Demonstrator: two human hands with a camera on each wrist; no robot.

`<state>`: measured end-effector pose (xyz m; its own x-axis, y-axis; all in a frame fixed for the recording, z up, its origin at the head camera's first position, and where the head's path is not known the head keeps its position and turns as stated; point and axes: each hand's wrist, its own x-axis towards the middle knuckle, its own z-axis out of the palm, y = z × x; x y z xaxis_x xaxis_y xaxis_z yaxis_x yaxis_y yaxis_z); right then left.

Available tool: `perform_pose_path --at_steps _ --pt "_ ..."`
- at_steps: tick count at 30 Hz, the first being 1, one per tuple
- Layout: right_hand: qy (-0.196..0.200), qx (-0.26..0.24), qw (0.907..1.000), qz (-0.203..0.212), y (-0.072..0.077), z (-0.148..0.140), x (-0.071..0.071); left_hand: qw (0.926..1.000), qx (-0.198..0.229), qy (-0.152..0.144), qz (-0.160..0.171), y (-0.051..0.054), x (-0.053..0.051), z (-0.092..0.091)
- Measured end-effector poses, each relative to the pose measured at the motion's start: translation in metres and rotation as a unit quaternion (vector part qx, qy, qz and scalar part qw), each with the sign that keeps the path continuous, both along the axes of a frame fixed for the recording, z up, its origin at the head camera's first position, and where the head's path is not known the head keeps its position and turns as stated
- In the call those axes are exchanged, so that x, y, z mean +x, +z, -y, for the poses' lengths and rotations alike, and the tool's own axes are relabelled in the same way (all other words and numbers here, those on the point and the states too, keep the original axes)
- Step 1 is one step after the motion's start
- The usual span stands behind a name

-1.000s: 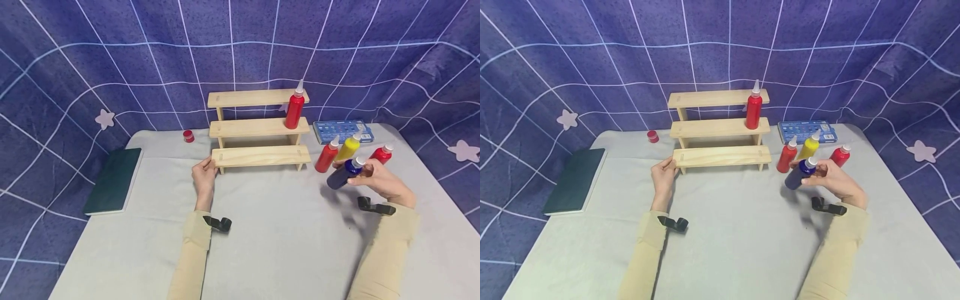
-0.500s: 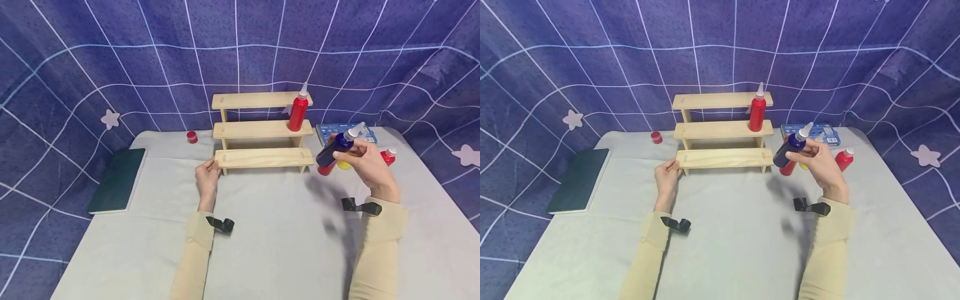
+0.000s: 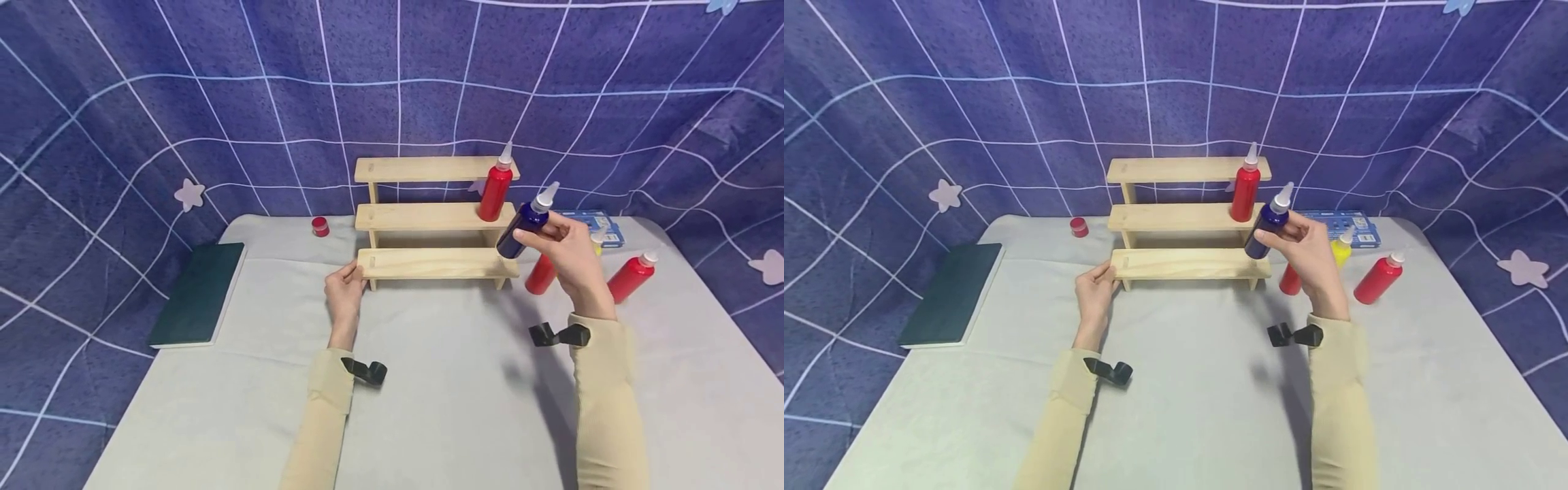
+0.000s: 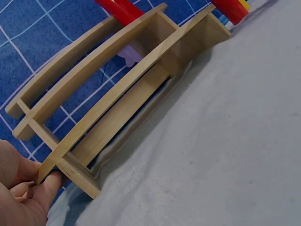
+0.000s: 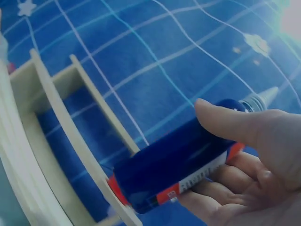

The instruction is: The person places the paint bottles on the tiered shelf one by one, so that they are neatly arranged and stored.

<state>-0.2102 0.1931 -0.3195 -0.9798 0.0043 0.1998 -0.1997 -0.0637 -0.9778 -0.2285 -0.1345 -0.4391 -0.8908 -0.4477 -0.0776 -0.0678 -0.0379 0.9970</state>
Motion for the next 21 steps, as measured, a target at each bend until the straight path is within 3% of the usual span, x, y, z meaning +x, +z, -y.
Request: perform_pose_path --at_steps 4,11,21 --pt "-0.004 0.03 0.9995 -0.002 0.007 0.019 -0.012 1.0 -0.003 0.004 0.003 0.001 0.0 0.002" --pt "0.007 0.04 0.9991 -0.011 0.014 0.047 -0.034 0.9998 -0.018 0.005 0.006 0.002 0.0 0.001" --pt "-0.034 0.097 0.9944 -0.025 0.011 0.083 -0.067 0.9996 -0.023 0.011 0.009 0.002 -0.001 0.001"
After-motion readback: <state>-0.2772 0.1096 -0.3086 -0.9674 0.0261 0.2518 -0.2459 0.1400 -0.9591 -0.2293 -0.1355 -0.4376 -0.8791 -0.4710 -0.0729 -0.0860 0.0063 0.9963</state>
